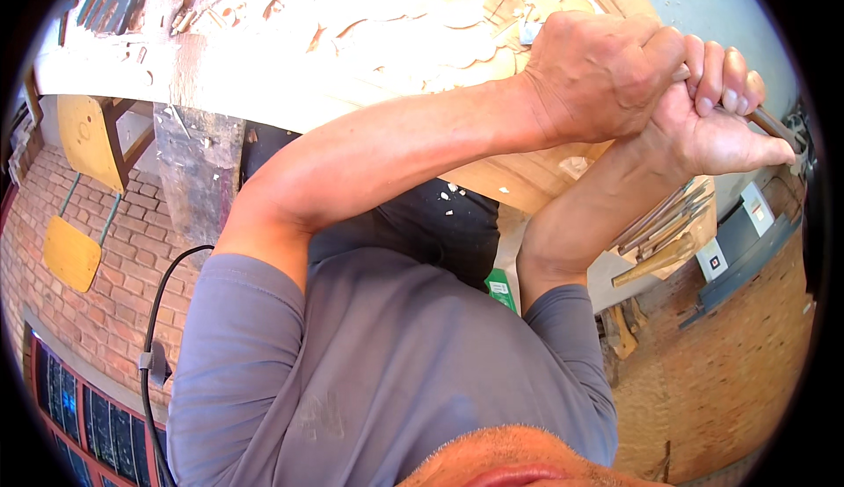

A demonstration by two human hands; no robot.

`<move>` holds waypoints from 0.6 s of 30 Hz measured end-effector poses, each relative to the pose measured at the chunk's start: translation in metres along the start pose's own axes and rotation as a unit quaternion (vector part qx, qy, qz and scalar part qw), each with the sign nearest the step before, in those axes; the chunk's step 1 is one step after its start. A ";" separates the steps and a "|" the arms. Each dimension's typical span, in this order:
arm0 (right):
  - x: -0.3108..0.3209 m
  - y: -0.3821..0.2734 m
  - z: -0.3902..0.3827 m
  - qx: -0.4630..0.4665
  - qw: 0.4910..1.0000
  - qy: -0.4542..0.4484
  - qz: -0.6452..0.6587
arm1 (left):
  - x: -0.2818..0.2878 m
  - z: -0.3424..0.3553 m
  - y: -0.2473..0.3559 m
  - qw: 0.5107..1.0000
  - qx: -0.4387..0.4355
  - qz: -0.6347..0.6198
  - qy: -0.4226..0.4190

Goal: The person carves a decorative floral pattern into a wooden plank using various chisels. They hold a chisel with both hands and apply pressure to remove wood shavings, occasionally switching between different chisels from a set laid on the workbench.

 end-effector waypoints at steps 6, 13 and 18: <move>0.011 0.006 -0.014 0.019 0.998 0.063 0.008 | -0.010 -0.008 -0.013 0.992 0.085 -0.021 -0.087; 0.005 0.003 -0.021 0.024 0.997 0.079 -0.009 | -0.005 -0.004 -0.009 0.990 0.088 -0.040 -0.099; 0.009 0.002 -0.020 0.028 0.997 0.064 -0.012 | -0.007 -0.007 -0.009 0.988 0.084 -0.045 -0.124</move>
Point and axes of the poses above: each hand's wrist, its own z-axis towards the middle knuckle, its own x-axis out of the back of the hand, y = z × x, the point moved 9 cm from there along z, towards the middle knuckle, and after that the axes turned 15 degrees about -z, right-handed, at the moved point
